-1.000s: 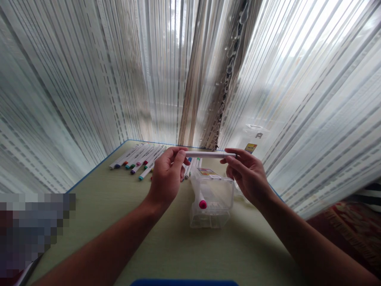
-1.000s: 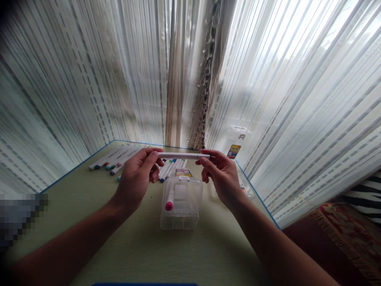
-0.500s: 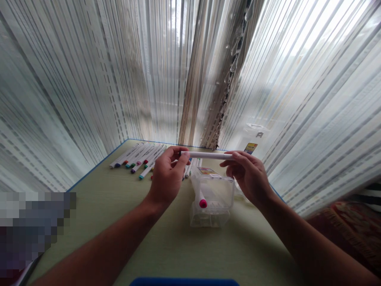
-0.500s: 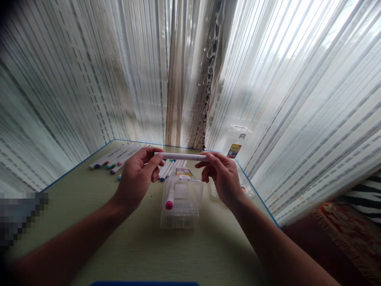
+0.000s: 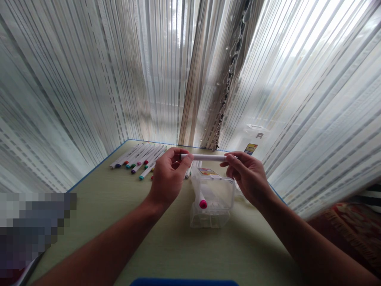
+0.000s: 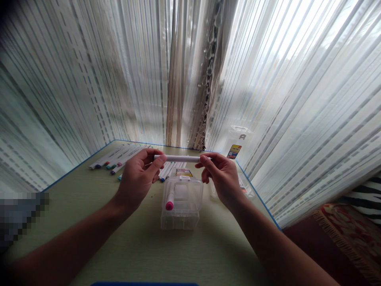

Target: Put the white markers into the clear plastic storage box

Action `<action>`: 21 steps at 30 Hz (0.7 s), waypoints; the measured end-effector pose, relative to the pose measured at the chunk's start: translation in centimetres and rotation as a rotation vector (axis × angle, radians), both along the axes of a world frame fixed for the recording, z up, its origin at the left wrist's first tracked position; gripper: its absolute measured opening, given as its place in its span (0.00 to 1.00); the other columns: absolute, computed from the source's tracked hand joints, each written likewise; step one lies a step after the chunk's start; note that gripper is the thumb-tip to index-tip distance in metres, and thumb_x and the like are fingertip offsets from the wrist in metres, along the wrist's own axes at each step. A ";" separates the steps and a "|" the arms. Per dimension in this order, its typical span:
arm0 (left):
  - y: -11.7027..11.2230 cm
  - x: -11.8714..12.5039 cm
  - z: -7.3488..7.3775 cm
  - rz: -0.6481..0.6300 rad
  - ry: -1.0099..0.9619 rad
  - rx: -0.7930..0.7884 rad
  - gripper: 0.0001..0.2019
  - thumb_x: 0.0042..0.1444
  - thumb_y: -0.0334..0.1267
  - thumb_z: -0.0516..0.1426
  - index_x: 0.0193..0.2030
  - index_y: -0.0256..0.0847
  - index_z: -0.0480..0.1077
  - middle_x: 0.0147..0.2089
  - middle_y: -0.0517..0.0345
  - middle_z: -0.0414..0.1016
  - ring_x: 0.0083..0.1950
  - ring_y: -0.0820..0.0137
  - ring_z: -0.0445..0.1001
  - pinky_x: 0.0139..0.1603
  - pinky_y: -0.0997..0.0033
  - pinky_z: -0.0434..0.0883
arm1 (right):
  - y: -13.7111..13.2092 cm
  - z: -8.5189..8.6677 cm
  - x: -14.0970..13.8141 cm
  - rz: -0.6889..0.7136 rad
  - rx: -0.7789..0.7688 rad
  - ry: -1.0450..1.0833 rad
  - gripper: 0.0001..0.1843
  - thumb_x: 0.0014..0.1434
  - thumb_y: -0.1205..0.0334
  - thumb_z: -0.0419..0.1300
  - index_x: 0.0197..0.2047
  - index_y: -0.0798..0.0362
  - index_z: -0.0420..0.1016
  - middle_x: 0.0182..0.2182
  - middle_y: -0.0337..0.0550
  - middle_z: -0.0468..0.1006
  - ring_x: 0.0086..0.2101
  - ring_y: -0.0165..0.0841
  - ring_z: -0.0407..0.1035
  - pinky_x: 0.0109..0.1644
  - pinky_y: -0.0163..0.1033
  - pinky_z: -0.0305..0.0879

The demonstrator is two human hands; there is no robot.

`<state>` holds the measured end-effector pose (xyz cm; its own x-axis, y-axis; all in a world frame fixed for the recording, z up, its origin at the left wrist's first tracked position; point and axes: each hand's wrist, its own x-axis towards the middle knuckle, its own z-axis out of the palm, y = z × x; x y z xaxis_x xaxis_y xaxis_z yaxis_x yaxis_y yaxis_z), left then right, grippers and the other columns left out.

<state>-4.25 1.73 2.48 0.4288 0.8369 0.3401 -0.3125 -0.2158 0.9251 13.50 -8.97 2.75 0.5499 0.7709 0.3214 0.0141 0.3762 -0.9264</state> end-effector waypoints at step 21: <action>-0.1 -0.1 0.4 -0.055 -0.099 -0.114 0.10 0.58 0.38 0.55 0.42 0.34 0.73 0.27 0.58 0.73 0.18 0.78 0.62 0.17 0.77 0.58 | -0.1 0.2 0.2 0.011 0.002 0.095 0.12 0.60 0.55 0.66 0.38 0.56 0.83 0.29 0.48 0.84 0.18 0.28 0.70 0.19 0.32 0.60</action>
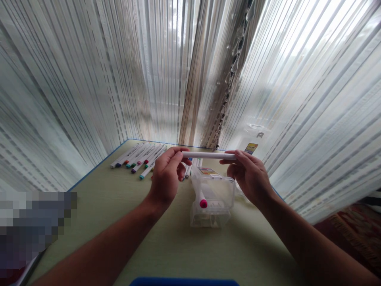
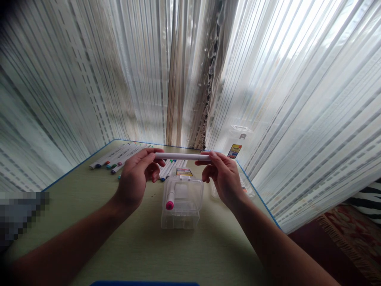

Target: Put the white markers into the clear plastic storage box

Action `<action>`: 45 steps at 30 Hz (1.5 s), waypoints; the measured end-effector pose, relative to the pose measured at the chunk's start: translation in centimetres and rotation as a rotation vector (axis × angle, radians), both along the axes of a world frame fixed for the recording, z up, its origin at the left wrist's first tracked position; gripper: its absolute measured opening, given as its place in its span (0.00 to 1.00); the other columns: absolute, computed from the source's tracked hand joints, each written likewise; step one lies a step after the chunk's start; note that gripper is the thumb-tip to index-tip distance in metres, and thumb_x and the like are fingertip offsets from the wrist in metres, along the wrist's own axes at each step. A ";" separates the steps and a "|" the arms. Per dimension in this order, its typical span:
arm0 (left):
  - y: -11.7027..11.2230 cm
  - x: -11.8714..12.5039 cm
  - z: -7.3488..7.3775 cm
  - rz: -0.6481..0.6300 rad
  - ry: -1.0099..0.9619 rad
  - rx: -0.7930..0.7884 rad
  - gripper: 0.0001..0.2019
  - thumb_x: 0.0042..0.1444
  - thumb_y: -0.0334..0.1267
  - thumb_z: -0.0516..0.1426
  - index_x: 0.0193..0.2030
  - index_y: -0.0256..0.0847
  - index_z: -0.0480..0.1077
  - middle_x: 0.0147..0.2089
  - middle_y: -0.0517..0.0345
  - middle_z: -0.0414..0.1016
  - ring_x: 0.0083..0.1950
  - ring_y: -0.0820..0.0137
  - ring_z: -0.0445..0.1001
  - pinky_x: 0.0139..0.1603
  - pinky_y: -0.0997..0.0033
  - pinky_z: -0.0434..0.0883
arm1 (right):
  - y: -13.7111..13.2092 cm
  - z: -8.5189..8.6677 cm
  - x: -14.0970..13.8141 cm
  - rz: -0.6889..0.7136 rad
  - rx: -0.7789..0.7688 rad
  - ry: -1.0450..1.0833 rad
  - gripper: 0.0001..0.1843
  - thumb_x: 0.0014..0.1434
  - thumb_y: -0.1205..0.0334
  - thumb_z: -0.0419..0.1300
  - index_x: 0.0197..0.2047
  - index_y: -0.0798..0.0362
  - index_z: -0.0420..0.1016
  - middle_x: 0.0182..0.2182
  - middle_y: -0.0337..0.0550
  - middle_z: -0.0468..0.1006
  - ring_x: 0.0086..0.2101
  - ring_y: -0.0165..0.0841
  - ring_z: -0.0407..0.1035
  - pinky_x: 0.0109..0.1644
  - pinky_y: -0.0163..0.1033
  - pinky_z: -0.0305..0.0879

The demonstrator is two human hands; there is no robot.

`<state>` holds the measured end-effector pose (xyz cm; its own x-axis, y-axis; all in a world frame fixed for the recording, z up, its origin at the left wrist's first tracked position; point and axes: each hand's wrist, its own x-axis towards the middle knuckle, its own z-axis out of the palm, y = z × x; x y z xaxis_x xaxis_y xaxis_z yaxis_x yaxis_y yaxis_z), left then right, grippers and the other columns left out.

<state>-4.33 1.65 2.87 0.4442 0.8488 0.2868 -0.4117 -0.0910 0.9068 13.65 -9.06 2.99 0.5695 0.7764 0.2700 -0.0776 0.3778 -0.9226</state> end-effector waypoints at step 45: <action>0.1 0.1 -0.5 0.024 0.092 0.086 0.17 0.52 0.47 0.67 0.41 0.34 0.74 0.28 0.62 0.74 0.18 0.81 0.61 0.19 0.77 0.58 | 0.0 -0.2 -0.3 -0.055 0.020 -0.100 0.12 0.54 0.55 0.73 0.36 0.53 0.79 0.28 0.42 0.83 0.16 0.23 0.66 0.18 0.30 0.59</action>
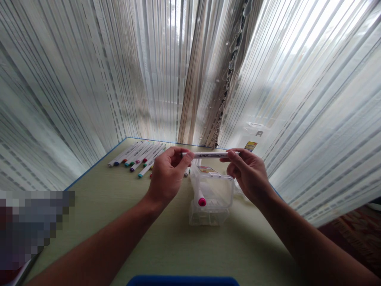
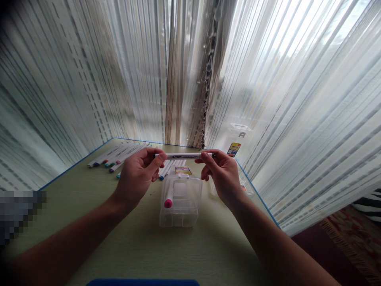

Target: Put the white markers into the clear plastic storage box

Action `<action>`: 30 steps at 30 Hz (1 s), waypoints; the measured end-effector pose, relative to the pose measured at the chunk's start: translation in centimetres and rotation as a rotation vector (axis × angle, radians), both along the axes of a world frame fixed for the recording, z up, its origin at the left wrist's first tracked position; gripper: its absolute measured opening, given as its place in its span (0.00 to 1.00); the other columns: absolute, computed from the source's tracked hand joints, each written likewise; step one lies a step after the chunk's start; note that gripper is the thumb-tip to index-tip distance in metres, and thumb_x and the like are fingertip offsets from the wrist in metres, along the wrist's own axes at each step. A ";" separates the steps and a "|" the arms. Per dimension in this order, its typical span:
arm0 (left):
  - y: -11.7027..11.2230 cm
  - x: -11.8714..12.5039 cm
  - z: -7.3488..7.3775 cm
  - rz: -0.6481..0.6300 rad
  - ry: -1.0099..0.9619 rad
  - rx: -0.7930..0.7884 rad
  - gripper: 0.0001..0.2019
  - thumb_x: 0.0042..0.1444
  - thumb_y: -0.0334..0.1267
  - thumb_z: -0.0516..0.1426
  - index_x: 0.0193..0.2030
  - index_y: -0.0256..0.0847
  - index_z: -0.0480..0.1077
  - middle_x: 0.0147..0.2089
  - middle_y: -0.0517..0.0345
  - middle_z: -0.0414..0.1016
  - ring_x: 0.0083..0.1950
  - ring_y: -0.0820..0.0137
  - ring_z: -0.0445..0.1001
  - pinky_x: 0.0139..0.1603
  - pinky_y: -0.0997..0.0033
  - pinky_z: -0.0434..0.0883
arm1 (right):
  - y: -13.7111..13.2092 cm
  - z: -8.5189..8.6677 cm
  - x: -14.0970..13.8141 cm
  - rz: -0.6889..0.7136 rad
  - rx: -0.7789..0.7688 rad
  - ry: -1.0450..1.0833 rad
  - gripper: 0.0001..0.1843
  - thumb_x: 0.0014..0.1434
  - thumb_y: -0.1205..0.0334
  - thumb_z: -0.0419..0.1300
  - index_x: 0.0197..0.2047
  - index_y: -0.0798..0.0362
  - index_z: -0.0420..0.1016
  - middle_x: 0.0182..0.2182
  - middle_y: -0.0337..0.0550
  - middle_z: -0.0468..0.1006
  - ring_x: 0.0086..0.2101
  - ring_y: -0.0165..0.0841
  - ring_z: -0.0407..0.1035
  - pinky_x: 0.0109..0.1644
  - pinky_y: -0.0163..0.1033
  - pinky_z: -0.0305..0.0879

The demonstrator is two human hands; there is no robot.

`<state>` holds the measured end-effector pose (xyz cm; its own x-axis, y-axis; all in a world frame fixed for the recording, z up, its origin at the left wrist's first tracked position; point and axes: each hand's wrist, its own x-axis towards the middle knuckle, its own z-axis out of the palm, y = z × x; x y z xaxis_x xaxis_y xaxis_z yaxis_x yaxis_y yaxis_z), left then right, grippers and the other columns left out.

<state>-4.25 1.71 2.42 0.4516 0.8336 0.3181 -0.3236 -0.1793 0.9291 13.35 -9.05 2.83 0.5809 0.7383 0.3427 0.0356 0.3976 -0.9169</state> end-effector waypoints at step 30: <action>0.0 0.0 0.0 -0.001 -0.003 0.001 0.17 0.52 0.46 0.68 0.41 0.35 0.73 0.30 0.60 0.75 0.20 0.81 0.62 0.20 0.78 0.60 | -0.1 0.0 0.0 0.009 -0.020 -0.012 0.13 0.53 0.54 0.73 0.36 0.54 0.79 0.30 0.43 0.84 0.17 0.24 0.66 0.19 0.32 0.60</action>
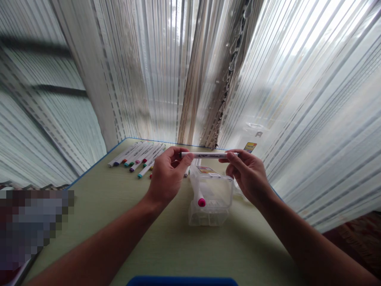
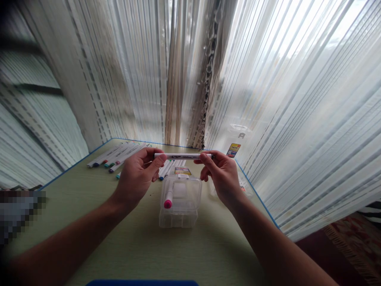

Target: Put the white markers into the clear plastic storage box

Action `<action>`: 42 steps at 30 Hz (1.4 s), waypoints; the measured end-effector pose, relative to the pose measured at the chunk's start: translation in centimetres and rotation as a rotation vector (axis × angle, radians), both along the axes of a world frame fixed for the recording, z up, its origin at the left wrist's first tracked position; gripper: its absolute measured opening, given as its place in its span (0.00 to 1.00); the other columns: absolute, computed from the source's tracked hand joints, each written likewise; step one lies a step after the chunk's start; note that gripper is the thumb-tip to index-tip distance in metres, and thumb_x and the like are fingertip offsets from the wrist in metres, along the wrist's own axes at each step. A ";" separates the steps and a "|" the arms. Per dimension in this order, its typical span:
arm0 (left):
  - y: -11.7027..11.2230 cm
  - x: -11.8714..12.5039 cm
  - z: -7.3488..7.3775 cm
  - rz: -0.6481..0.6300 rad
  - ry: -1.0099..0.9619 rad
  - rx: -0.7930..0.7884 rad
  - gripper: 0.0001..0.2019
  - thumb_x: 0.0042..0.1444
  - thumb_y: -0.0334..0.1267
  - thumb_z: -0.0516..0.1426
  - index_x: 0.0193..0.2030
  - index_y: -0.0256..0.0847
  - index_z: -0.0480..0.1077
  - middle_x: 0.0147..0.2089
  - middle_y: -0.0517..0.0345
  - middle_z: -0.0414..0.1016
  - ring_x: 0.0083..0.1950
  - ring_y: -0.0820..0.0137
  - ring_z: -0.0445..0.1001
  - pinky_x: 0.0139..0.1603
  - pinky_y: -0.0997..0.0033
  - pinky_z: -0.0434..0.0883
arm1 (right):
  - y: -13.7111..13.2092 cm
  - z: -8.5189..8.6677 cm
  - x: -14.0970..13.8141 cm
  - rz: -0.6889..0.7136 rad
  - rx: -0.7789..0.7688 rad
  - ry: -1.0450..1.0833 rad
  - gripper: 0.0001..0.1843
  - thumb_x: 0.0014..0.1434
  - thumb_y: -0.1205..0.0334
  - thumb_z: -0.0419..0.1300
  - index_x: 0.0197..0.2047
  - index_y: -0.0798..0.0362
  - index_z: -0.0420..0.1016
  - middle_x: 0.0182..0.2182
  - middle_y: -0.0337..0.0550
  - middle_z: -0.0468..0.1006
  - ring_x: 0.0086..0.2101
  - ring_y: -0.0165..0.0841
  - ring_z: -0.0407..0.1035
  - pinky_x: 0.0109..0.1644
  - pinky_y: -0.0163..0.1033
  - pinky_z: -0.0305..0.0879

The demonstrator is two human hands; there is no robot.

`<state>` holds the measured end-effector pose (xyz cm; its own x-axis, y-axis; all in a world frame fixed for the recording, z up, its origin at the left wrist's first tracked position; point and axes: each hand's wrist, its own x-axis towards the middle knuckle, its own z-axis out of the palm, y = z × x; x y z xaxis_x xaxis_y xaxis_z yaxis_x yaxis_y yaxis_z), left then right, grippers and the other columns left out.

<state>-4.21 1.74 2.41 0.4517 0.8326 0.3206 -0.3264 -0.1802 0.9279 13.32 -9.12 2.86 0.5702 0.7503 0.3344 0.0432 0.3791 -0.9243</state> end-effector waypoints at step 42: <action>-0.2 0.0 0.1 -0.041 -0.135 -0.046 0.11 0.57 0.37 0.63 0.44 0.34 0.75 0.31 0.60 0.74 0.19 0.82 0.61 0.18 0.79 0.60 | 0.2 0.0 0.2 -0.026 -0.050 0.089 0.18 0.51 0.55 0.72 0.42 0.53 0.78 0.32 0.40 0.82 0.17 0.25 0.69 0.18 0.32 0.61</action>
<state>-4.17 1.57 2.56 0.4410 0.8296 0.3426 -0.4552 -0.1222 0.8819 13.51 -8.87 2.89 0.6151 0.7497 0.2440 -0.0307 0.3320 -0.9428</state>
